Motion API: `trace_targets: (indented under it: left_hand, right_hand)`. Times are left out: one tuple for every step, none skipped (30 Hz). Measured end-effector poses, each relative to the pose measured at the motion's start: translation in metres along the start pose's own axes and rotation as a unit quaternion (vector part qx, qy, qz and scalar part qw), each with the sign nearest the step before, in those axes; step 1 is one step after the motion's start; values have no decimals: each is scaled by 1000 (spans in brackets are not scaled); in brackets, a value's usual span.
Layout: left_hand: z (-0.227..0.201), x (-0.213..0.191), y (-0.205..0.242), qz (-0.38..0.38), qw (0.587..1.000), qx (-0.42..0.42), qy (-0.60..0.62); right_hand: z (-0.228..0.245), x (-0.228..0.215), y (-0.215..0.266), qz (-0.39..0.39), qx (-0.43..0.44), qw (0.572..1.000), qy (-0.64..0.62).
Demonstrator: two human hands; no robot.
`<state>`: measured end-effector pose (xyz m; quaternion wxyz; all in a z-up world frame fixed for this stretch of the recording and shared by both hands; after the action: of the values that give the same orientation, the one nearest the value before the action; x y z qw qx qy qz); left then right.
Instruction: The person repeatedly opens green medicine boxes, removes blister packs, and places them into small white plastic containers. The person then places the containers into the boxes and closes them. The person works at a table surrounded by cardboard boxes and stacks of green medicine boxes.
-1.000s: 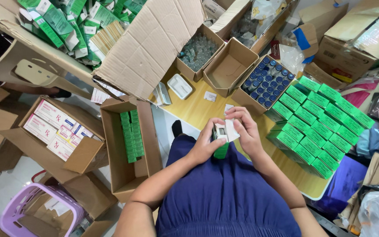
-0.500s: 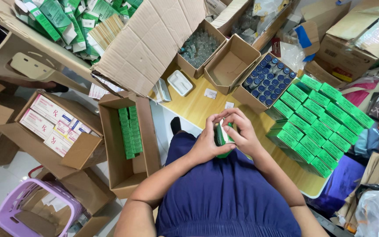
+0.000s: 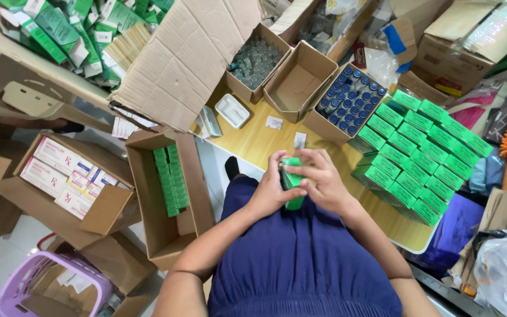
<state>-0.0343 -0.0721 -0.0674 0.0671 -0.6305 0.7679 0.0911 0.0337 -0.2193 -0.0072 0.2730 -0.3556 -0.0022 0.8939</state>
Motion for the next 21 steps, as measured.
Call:
trace_targets:
  left_hand:
    - [-1, 1, 0, 7, 1000, -4, -11]
    - [-2, 2, 0, 14, 1000, -8, -21]
    - [-5, 3, -1, 22, 999, -12, -32]
    - [-9, 5, -3, 28, 996, -16, -84]
    - [-13, 7, -6, 35, 990, -18, -136]
    - [-18, 9, -9, 41, 981, -21, -188]
    - [-28, 12, -14, 44, 973, 41, -224]
    - [-37, 14, -19, 47, 959, 103, -259]
    - [-45, 16, -21, 50, 941, 164, -292]
    - [-50, 18, -23, 46, 942, 173, -284]
    - [-53, 17, -25, 41, 942, 183, -277]
    - [-56, 17, -27, 36, 943, 193, -269]
    - [-55, 16, -29, 41, 946, 172, -271]
    - [-52, 13, -30, 45, 949, 152, -272]
    - [-49, 11, -29, 51, 952, 129, -273]
    - [-45, 9, -28, 57, 956, 114, -264]
    - [-40, 6, -28, 60, 960, 100, -256]
    - [-35, 4, -28, 63, 963, 86, -247]
    - [-33, 1, -27, 57, 962, 85, -255]
    - [-31, -1, -27, 52, 960, 85, -262]
    - [-29, -4, -26, 45, 958, 84, -270]
  right_hand:
    - [7, -2, 2, 13, 5, 998, 54]
    - [12, -5, 4, 21, 34, 999, 23]
    - [16, -7, 7, 29, 63, 998, -10]
    - [19, -9, 10, 36, 92, 994, -42]
    - [19, -12, 14, 35, 149, 988, -35]
    - [20, -14, 19, 35, 206, 978, -29]
    - [18, -16, 25, 36, 261, 964, -23]
    - [17, -20, 29, 0, 263, 965, -16]
    - [15, -25, 33, -36, 263, 964, -8]
    - [10, -29, 39, -72, 263, 962, 0]
    - [3, -32, 45, -81, 279, 956, 30]
    - [-6, -35, 52, -90, 294, 950, 61]
    - [-17, -36, 59, -97, 308, 942, 90]
    - [-28, -37, 64, -106, 309, 937, 121]
    - [-40, -34, 70, -115, 311, 932, 149]
    - [-51, -30, 76, -122, 313, 925, 177]
    - [-63, -26, 81, -128, 318, 919, 195]
    - [-75, -21, 85, -134, 323, 912, 213]
    - [-85, -16, 89, -138, 327, 906, 230]
    - [-95, -13, 91, -138, 328, 894, 273]
    - [-104, -9, 93, -137, 328, 880, 316]
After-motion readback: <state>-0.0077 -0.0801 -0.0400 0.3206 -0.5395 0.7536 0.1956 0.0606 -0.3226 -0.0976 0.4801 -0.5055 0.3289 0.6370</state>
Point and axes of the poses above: each hand's wrist, its own y-axis away from the middle knuckle, its own x-axis out of the palm, z = x × y, the point moved 4 cm from there along -y, towards the middle knuckle, and after that the axes turned 14 degrees about z, right-handed, at the moved point
